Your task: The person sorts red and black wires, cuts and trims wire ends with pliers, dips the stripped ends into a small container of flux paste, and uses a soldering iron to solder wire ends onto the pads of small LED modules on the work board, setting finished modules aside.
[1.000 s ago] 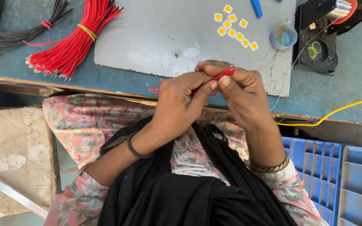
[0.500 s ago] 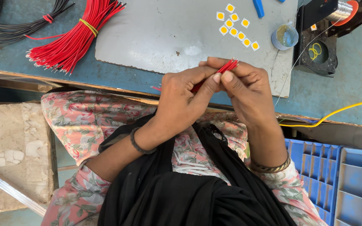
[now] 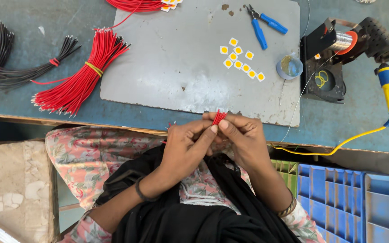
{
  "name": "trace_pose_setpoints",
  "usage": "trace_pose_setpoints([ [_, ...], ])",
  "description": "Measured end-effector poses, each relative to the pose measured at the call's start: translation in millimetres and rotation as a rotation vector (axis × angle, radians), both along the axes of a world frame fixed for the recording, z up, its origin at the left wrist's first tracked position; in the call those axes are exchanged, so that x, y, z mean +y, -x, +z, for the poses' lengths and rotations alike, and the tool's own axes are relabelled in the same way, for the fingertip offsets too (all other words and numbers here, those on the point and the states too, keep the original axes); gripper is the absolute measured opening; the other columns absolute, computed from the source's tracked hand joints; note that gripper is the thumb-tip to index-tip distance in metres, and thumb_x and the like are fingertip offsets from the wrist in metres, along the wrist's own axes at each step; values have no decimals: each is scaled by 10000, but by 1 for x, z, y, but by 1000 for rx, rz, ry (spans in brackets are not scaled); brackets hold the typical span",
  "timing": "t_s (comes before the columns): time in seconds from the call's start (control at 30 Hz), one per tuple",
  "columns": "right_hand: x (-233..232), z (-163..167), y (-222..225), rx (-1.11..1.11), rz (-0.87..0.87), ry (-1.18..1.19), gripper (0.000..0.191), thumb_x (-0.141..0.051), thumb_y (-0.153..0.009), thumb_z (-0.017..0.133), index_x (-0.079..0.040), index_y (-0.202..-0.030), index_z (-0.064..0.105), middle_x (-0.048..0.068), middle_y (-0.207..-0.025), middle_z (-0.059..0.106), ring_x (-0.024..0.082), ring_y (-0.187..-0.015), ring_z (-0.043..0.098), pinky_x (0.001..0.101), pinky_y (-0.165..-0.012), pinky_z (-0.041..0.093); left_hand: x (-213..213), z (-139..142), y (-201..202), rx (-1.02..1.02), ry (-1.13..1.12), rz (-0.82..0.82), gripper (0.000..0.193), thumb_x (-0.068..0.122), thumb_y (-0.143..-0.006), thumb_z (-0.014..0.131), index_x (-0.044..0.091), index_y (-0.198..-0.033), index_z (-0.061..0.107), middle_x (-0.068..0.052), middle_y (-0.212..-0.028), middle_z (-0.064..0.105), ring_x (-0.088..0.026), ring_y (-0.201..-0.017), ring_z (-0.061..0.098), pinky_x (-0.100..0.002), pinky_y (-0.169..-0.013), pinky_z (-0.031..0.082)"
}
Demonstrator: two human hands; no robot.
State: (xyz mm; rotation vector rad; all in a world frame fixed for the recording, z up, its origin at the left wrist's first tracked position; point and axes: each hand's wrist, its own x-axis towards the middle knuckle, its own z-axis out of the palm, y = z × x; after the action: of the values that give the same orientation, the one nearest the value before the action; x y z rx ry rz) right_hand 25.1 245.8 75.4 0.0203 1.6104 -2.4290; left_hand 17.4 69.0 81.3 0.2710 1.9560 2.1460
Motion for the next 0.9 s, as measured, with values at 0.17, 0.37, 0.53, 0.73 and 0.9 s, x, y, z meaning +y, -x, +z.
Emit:
trace_pose_setpoints([
  [0.17,4,0,1,2,-1,55,249,-85,-1012,670,93,-1175,731,173,-1048,730,122,-733,636,288,-668,570,-3,4,-6,-26,-37,-49,246,155,-1006,568,10,-1065,759,-22,-749,733,-43,-572,634,-222,-499,501],
  [0.37,7,-3,-5,76,-40,-144,188,-26,-946,714,73,-1104,731,205,-1160,756,148,-852,711,309,-755,615,-6,7,-10,16,-39,-61,260,150,-1029,555,-17,-1057,752,-42,-753,742,-52,-581,648,-217,-515,516],
  [0.53,8,-14,-6,52,-83,-98,174,-20,-954,739,84,-1094,740,213,-1108,757,163,-885,725,317,-784,618,2,-4,-9,-125,-162,-67,218,145,-1008,597,-10,-1114,708,-55,-818,762,-58,-617,665,-217,-519,503],
  [0.73,4,-19,-3,-55,-178,-76,366,-26,-886,737,26,-1244,683,193,-1077,765,178,-887,753,328,-773,639,4,-17,-7,-104,-62,-71,214,159,-1000,601,-4,-1069,722,-59,-829,787,-55,-615,677,-213,-507,494],
  [0.9,0,-18,-4,-1,-205,-212,421,-24,-882,733,6,-1295,657,206,-1046,776,182,-875,759,335,-756,654,0,-23,-4,-132,-53,-102,223,157,-1009,592,-17,-1054,723,-71,-808,770,-70,-607,677,-230,-499,533],
])
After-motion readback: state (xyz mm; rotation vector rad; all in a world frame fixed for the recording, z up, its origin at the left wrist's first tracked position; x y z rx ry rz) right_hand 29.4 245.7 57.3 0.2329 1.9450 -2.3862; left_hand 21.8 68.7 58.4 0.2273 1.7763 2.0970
